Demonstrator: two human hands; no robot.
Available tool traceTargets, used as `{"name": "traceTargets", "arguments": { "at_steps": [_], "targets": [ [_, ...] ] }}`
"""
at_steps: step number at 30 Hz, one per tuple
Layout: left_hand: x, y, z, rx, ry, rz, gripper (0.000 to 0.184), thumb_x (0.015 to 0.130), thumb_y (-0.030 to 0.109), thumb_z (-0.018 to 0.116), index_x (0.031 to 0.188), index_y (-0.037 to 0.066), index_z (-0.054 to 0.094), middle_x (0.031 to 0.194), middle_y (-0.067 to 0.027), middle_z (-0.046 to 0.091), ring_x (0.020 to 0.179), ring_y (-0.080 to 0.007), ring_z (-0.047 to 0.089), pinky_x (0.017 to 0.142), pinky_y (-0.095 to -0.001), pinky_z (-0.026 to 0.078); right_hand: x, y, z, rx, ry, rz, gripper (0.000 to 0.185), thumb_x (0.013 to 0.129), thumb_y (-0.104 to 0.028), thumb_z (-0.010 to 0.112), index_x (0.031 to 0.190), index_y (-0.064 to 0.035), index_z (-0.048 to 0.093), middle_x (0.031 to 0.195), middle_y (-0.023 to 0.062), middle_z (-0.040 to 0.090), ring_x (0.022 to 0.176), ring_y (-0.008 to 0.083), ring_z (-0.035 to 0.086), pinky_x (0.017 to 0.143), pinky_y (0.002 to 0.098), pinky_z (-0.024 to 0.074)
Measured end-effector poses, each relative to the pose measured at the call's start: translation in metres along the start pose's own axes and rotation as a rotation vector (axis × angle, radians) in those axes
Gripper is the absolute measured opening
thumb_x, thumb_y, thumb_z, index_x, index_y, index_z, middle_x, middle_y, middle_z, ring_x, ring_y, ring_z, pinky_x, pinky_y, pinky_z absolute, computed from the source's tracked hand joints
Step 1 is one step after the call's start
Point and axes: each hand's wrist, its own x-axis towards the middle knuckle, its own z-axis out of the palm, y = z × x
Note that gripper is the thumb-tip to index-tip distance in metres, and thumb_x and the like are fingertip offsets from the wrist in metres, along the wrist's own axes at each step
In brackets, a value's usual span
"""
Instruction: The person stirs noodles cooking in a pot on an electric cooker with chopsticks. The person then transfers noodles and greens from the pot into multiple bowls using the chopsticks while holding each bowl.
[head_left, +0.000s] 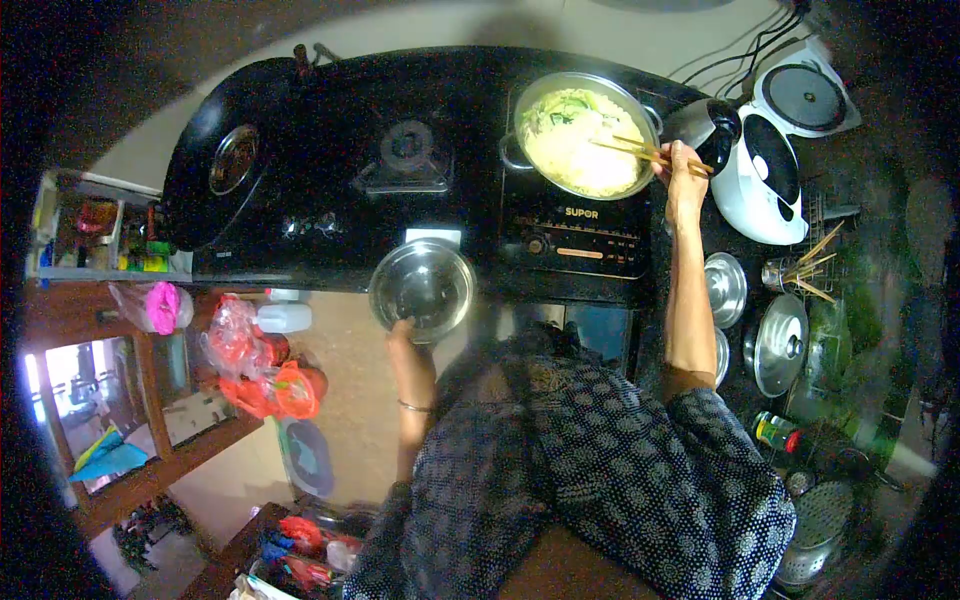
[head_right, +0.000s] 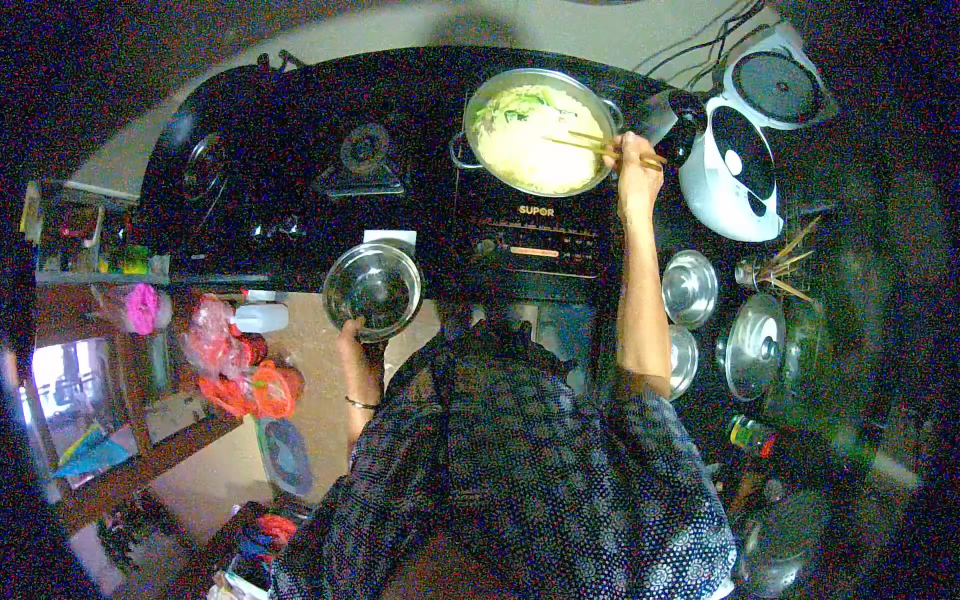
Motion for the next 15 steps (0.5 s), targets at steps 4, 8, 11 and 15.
{"name": "traceTargets", "arguments": {
  "at_steps": [4, 8, 11, 15],
  "targets": [
    [0.020, -0.026, -0.020, 0.099, 0.025, 0.070, 0.019, 0.077, -0.005, 0.051, 0.095, -0.003, 0.056, 0.093, -0.0131, 0.059, 0.085, -0.0200, 0.057, 0.069, -0.0346, 0.049, -0.009, 0.020, 0.017, 0.111, -0.089, 0.063, 0.026, 0.092, -0.027, 0.056, 0.091, -0.0020, 0.060, 0.083, 0.0058, 0.060, 0.071, 0.0131, 0.059, 0.062, 0.0233, 0.0531],
    [0.041, -0.045, -0.028, 0.010, -0.006, 0.048, 0.026, 0.072, -0.007, 0.055, 0.097, -0.003, 0.057, 0.092, -0.0194, 0.061, 0.085, -0.0311, 0.059, 0.069, -0.0382, 0.048, -0.005, 0.051, 0.046, 0.157, -0.052, 0.089, 0.025, 0.093, -0.022, 0.053, 0.087, 0.0017, 0.058, 0.082, 0.0095, 0.060, 0.067, 0.0146, 0.059, 0.061, 0.0232, 0.0533],
    [0.055, -0.047, -0.024, 0.149, 0.011, 0.038, 0.030, 0.068, -0.008, 0.057, 0.098, -0.002, 0.058, 0.091, -0.0232, 0.061, 0.088, -0.0399, 0.057, 0.072, -0.0410, 0.047, -0.002, 0.054, 0.056, 0.274, 0.011, 0.128, 0.025, 0.093, -0.021, 0.054, 0.087, 0.0026, 0.058, 0.082, 0.0102, 0.060, 0.068, 0.0167, 0.060, 0.064, 0.0266, 0.0561],
    [0.042, -0.014, 0.014, 0.429, -0.083, 0.226, 0.026, 0.069, -0.008, 0.055, 0.094, -0.001, 0.060, 0.087, -0.0221, 0.062, 0.086, -0.0392, 0.058, 0.073, -0.0410, 0.047, 0.004, 0.049, 0.041, 0.529, 0.054, 0.270, 0.026, 0.092, -0.023, 0.055, 0.090, 0.0029, 0.057, 0.086, 0.0118, 0.060, 0.074, 0.0222, 0.063, 0.071, 0.0329, 0.0584]
  ]
}}
